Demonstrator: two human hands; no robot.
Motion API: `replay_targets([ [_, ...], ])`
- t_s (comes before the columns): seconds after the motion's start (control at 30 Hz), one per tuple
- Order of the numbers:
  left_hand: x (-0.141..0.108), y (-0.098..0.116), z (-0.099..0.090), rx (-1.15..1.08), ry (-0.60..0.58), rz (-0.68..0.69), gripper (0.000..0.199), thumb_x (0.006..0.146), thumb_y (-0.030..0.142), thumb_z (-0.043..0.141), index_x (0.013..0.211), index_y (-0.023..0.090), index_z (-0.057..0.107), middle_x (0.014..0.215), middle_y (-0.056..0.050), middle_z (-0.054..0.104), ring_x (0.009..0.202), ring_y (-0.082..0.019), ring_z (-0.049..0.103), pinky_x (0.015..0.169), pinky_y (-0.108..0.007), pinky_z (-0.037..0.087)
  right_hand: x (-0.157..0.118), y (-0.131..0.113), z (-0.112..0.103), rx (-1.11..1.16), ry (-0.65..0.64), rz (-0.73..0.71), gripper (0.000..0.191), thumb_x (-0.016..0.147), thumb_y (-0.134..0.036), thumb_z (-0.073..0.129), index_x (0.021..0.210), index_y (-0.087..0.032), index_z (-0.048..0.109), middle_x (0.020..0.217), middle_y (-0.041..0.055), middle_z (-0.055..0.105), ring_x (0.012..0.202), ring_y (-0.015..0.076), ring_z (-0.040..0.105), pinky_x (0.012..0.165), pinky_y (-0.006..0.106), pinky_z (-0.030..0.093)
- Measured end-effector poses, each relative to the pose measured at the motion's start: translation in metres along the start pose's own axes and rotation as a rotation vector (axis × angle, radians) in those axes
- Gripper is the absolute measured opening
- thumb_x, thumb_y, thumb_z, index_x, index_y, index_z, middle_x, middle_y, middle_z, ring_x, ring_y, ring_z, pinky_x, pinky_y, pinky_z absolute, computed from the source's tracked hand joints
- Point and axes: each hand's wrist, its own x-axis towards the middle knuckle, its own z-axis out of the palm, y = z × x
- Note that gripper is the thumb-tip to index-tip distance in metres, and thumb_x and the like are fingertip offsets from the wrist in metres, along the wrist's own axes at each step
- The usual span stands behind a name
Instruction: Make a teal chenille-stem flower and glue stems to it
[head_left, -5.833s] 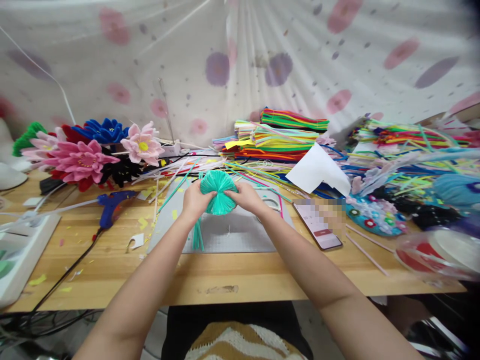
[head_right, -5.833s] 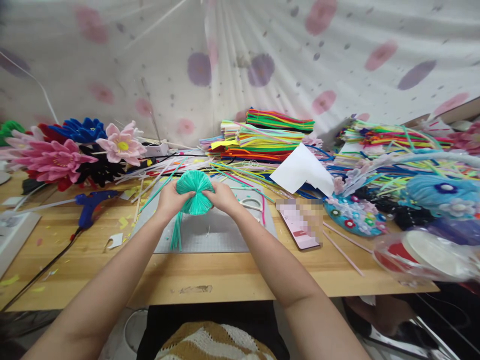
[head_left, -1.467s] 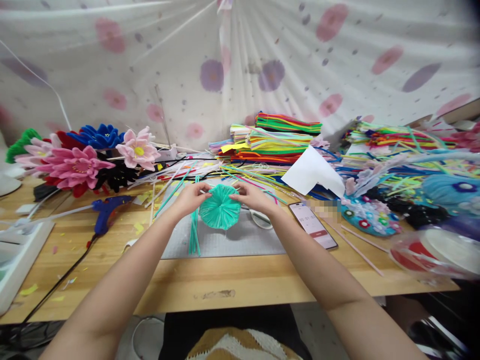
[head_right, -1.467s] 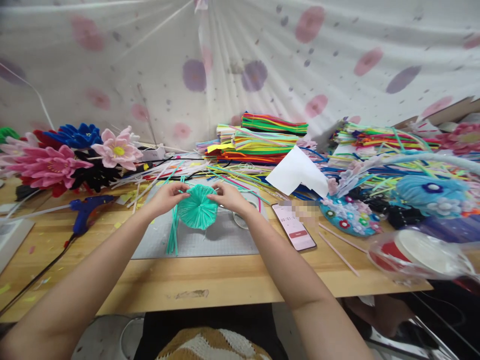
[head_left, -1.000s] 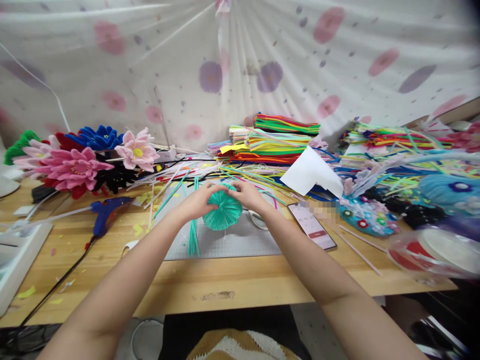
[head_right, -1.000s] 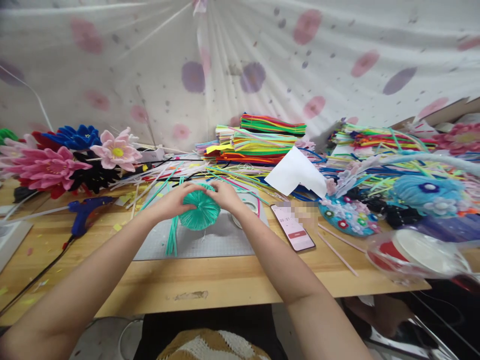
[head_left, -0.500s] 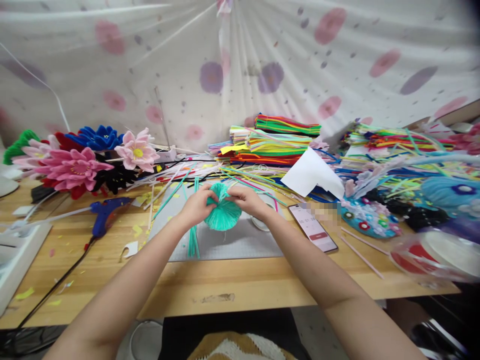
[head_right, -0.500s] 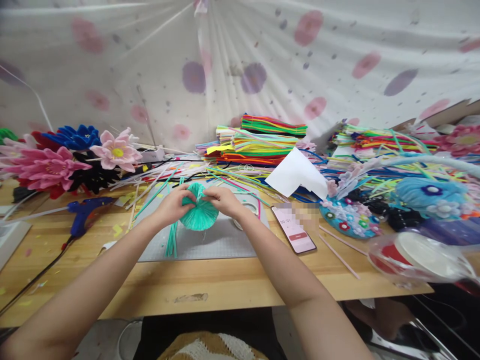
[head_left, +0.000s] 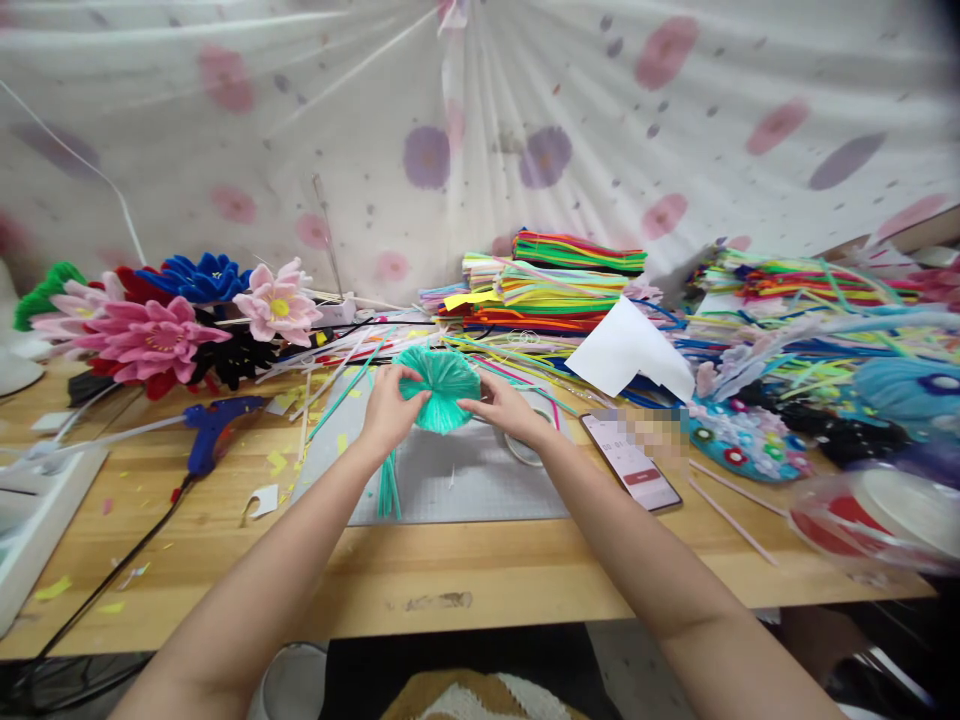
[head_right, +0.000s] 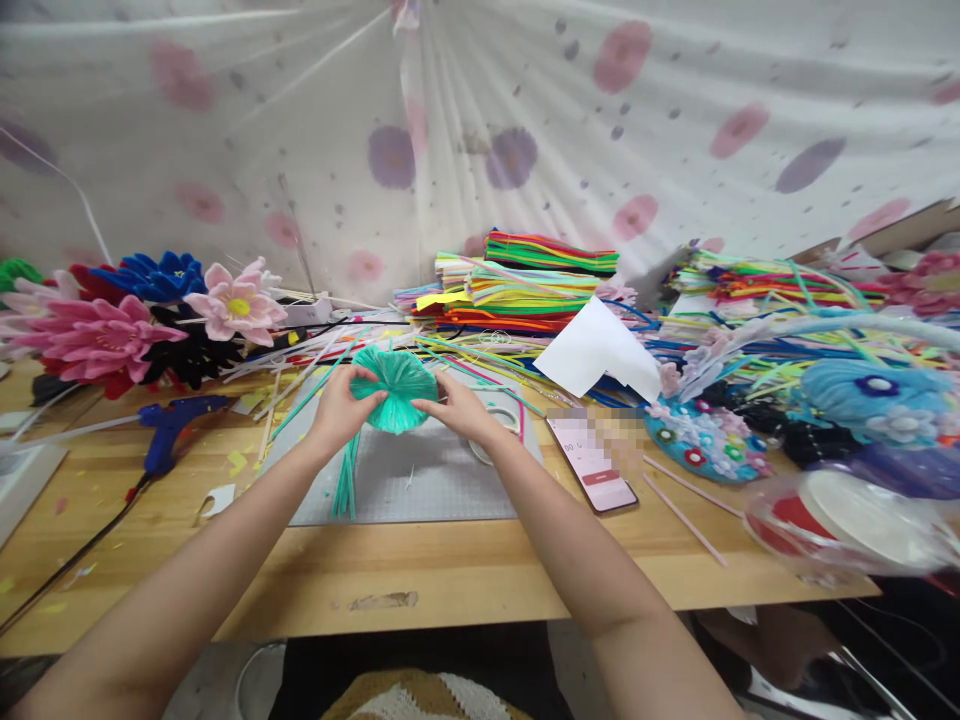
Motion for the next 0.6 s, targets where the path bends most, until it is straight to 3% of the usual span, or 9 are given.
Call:
replay_targets([
  [0.1,0.002,-0.006,0.001,-0.064,-0.019,-0.046,0.032,0.06,0.032,0.068,0.085,0.019,0.052,0.088,-0.004,0.053,0.089,-0.021,0.051,0.079,-0.035,0.042,-0.002,0.002,-0.003,-0.006,0.003,0.073,0.029,0.079,-0.038,0.049,0.095,-0.017,0.061,0.083,0.0035,0.064,0.072,0.0154,0.056,0.066,0.027,0.043],
  [0.23,0.011,0.001,-0.011,-0.106,-0.052,0.016,0.054,0.056,0.04,0.071,0.102,0.02,0.05,0.111,-0.007,0.049,0.102,-0.022,0.049,0.083,-0.035,0.041,0.002,-0.006,-0.012,-0.053,-0.08,0.093,0.024,0.079,-0.036,0.049,0.085,-0.018,0.064,0.07,0.0008,0.062,0.064,0.0144,0.054,0.06,0.025,0.041],
  [0.3,0.016,0.01,-0.017,-0.068,-0.167,0.082,0.046,0.06,0.041,0.067,0.1,0.02,0.054,0.109,-0.006,0.054,0.102,-0.022,0.05,0.085,-0.034,0.039,0.005,-0.012,-0.015,-0.097,-0.149,0.085,0.023,0.078,-0.035,0.05,0.082,-0.017,0.064,0.067,0.0003,0.061,0.062,0.0133,0.052,0.058,0.024,0.039],
  [0.4,0.021,0.021,-0.019,0.046,-0.359,0.028,0.031,0.066,0.042,0.061,0.087,0.019,0.062,0.088,-0.003,0.063,0.086,-0.021,0.056,0.077,-0.031,0.042,0.007,-0.023,-0.018,-0.18,-0.195,0.027,0.022,0.078,-0.031,0.049,0.081,-0.015,0.063,0.069,0.0,0.06,0.063,0.0122,0.051,0.058,0.022,0.037],
  [0.6,0.018,0.028,-0.007,0.105,-0.356,-0.01,0.02,0.069,0.031,0.052,0.074,0.016,0.065,0.069,-0.001,0.062,0.067,-0.017,0.054,0.058,-0.025,0.038,0.006,-0.054,-0.012,-0.336,-0.203,-0.237,0.019,0.08,-0.029,0.049,0.073,-0.016,0.06,0.07,-0.0003,0.058,0.067,0.0117,0.047,0.063,0.022,0.033],
])
